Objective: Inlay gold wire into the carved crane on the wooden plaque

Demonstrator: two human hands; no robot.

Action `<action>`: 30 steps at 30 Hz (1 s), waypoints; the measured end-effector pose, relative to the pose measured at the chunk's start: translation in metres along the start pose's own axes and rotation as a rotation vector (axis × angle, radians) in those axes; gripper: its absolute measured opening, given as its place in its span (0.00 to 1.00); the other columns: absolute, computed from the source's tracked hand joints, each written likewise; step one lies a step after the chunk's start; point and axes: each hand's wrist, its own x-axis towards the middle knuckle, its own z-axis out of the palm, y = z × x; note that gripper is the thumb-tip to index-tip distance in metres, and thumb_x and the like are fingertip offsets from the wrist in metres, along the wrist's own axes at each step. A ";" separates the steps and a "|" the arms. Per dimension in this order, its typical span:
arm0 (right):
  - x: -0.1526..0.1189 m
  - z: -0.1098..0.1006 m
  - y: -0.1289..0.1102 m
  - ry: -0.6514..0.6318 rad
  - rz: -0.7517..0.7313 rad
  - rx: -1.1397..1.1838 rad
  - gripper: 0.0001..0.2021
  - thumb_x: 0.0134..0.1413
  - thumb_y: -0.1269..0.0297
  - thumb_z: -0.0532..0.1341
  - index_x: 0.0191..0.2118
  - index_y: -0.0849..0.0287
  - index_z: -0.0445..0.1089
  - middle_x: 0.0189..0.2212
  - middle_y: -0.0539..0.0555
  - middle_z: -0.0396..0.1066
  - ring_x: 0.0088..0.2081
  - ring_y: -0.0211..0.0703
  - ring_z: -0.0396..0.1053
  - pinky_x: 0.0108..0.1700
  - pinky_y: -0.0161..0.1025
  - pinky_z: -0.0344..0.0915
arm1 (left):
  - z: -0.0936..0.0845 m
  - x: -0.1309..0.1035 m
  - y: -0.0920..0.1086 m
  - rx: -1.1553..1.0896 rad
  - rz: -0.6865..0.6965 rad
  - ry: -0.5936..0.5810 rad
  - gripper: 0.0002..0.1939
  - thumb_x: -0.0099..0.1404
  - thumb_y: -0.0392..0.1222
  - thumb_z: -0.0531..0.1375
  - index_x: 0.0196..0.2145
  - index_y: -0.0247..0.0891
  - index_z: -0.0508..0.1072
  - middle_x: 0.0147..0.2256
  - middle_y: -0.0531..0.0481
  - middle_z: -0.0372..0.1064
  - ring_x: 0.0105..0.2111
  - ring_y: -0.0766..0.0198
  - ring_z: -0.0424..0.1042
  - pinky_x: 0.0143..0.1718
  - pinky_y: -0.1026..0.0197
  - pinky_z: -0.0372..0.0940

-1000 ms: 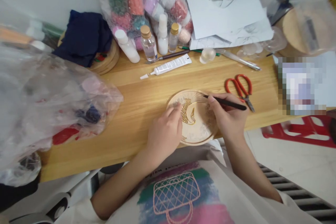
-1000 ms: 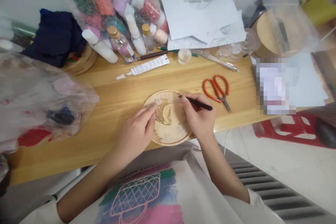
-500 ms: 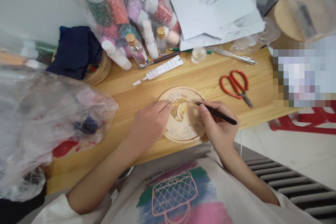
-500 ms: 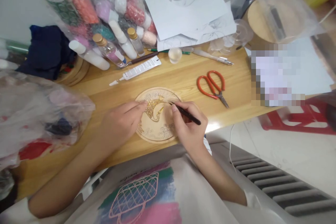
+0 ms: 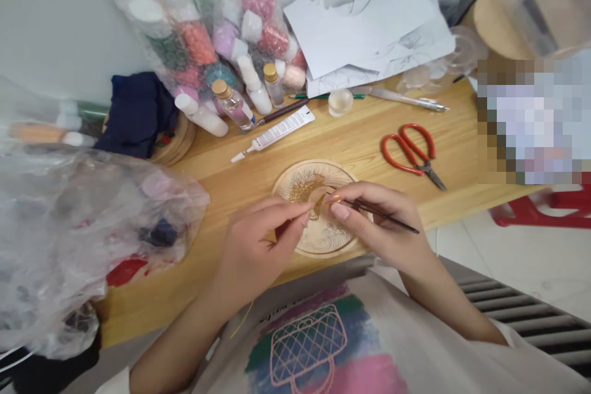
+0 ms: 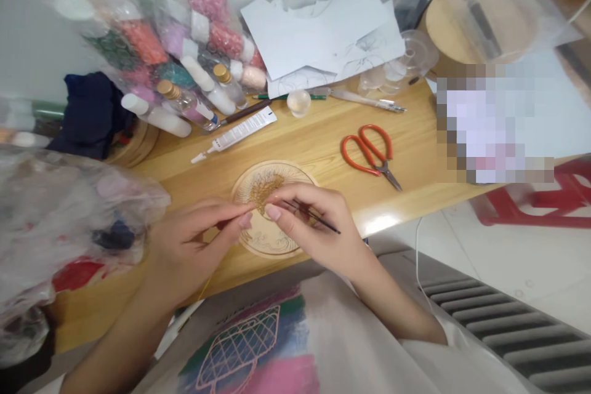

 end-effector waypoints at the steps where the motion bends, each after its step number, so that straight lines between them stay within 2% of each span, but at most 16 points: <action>1: 0.001 0.000 -0.001 -0.012 0.011 0.030 0.02 0.56 0.64 0.66 0.34 0.54 0.76 0.25 0.47 0.76 0.24 0.33 0.70 0.23 0.30 0.66 | 0.001 0.001 0.001 -0.065 -0.037 -0.016 0.08 0.66 0.36 0.60 0.36 0.43 0.80 0.29 0.54 0.77 0.29 0.68 0.74 0.29 0.66 0.67; 4: 0.001 -0.002 -0.001 -0.036 0.040 0.133 0.03 0.57 0.64 0.65 0.32 0.54 0.76 0.24 0.47 0.75 0.24 0.33 0.71 0.25 0.30 0.68 | 0.003 0.003 0.000 -0.353 -0.239 -0.094 0.07 0.64 0.39 0.61 0.36 0.41 0.80 0.26 0.54 0.74 0.24 0.70 0.71 0.26 0.67 0.66; 7: 0.000 -0.008 -0.002 -0.067 0.026 0.200 0.04 0.57 0.65 0.65 0.31 0.55 0.75 0.24 0.47 0.75 0.25 0.33 0.72 0.27 0.31 0.70 | 0.005 0.006 -0.003 -0.691 -0.464 -0.301 0.10 0.64 0.47 0.62 0.36 0.39 0.79 0.23 0.56 0.69 0.19 0.73 0.65 0.21 0.69 0.62; 9: -0.001 -0.013 -0.001 -0.095 0.000 0.210 0.03 0.57 0.66 0.65 0.32 0.55 0.75 0.24 0.47 0.75 0.25 0.34 0.72 0.27 0.32 0.70 | 0.005 0.007 -0.004 -0.883 -0.566 -0.449 0.15 0.63 0.53 0.64 0.34 0.38 0.78 0.21 0.58 0.64 0.16 0.76 0.58 0.17 0.71 0.55; 12: -0.003 -0.019 0.000 -0.166 -0.050 0.202 0.03 0.57 0.67 0.65 0.34 0.55 0.76 0.25 0.48 0.75 0.26 0.34 0.72 0.27 0.32 0.69 | 0.005 0.008 -0.004 -1.041 -0.639 -0.581 0.18 0.61 0.57 0.65 0.31 0.38 0.77 0.17 0.60 0.57 0.15 0.77 0.49 0.15 0.71 0.43; 14: -0.003 -0.023 0.000 -0.234 -0.103 0.179 0.03 0.57 0.68 0.64 0.35 0.55 0.77 0.26 0.48 0.75 0.25 0.33 0.71 0.26 0.32 0.67 | 0.004 0.008 -0.003 -1.023 -0.636 -0.621 0.18 0.61 0.58 0.66 0.31 0.38 0.78 0.16 0.60 0.55 0.15 0.77 0.47 0.16 0.70 0.40; 19: 0.000 -0.030 0.001 -0.333 -0.206 0.098 0.04 0.58 0.68 0.63 0.36 0.54 0.76 0.27 0.48 0.76 0.27 0.35 0.73 0.28 0.34 0.69 | -0.002 0.004 0.004 -0.727 -0.574 -0.564 0.15 0.61 0.53 0.65 0.31 0.38 0.79 0.15 0.59 0.58 0.15 0.75 0.51 0.17 0.69 0.44; 22: -0.001 -0.033 0.004 -0.300 -0.230 0.001 0.04 0.58 0.69 0.64 0.37 0.53 0.76 0.28 0.48 0.76 0.27 0.35 0.73 0.28 0.33 0.69 | -0.007 -0.001 0.011 -0.513 -0.470 -0.436 0.11 0.63 0.48 0.62 0.30 0.40 0.78 0.17 0.57 0.64 0.16 0.72 0.58 0.17 0.69 0.51; 24: -0.001 -0.034 0.009 -0.176 -0.232 -0.133 0.06 0.58 0.69 0.63 0.39 0.52 0.75 0.30 0.48 0.77 0.29 0.36 0.74 0.31 0.35 0.70 | -0.010 -0.003 0.013 -0.267 -0.325 -0.296 0.09 0.66 0.46 0.60 0.31 0.42 0.78 0.22 0.55 0.72 0.20 0.69 0.65 0.20 0.68 0.59; 27: -0.001 -0.033 0.021 0.098 -0.249 -0.409 0.06 0.58 0.69 0.62 0.40 0.51 0.74 0.33 0.50 0.78 0.32 0.40 0.74 0.36 0.39 0.71 | -0.009 0.000 0.004 0.250 -0.018 -0.094 0.10 0.70 0.41 0.56 0.36 0.42 0.77 0.32 0.52 0.77 0.30 0.63 0.74 0.31 0.62 0.67; 29: 0.000 -0.031 0.030 0.216 -0.275 -0.568 0.06 0.58 0.68 0.62 0.41 0.53 0.74 0.34 0.53 0.78 0.34 0.43 0.75 0.38 0.42 0.71 | -0.004 0.006 -0.008 0.544 0.130 -0.048 0.12 0.73 0.38 0.52 0.37 0.40 0.76 0.33 0.49 0.77 0.33 0.60 0.75 0.33 0.60 0.67; 30: 0.001 -0.030 0.035 0.240 -0.286 -0.635 0.06 0.58 0.66 0.62 0.42 0.54 0.73 0.35 0.54 0.78 0.35 0.45 0.74 0.39 0.43 0.71 | -0.001 0.010 -0.015 0.645 0.139 -0.099 0.13 0.73 0.37 0.51 0.37 0.39 0.75 0.35 0.48 0.77 0.34 0.59 0.75 0.35 0.59 0.67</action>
